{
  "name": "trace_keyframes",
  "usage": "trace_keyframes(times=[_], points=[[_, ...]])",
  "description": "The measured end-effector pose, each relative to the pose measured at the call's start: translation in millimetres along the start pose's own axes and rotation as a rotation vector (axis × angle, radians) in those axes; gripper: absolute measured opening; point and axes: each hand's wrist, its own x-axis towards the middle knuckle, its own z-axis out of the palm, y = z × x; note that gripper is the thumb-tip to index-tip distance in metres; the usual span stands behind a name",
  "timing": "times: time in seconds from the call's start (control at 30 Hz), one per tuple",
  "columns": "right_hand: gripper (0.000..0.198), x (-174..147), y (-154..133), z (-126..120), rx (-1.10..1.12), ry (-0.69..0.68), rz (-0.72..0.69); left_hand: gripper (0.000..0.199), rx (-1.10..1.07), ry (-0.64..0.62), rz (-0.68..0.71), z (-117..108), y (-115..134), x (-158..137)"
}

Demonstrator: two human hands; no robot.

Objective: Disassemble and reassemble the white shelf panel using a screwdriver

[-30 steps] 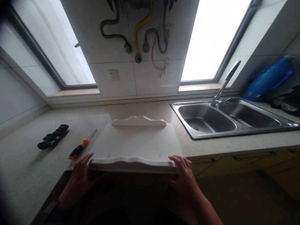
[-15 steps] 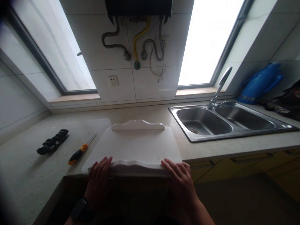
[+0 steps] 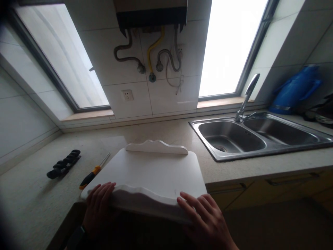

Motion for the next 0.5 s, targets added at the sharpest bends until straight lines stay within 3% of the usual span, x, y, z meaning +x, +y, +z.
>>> trace_keyframes(times=[0.27,0.37,0.43,0.5], points=[[0.086,12,-5,-44,-0.065,0.119,0.008,0.072,0.048,-0.019,0.198,-41,-27,45],[0.089,13,-10,-57,-0.068,0.156,-0.015,0.081,0.078,-0.001,0.256,-55,-35,58],[0.092,8,-6,-56,0.030,0.196,0.033,0.086,0.093,0.005,0.276,-61,-38,63],[0.087,-2,9,-44,0.263,0.281,0.175,0.086,0.098,0.008,0.283,-63,-39,65]])
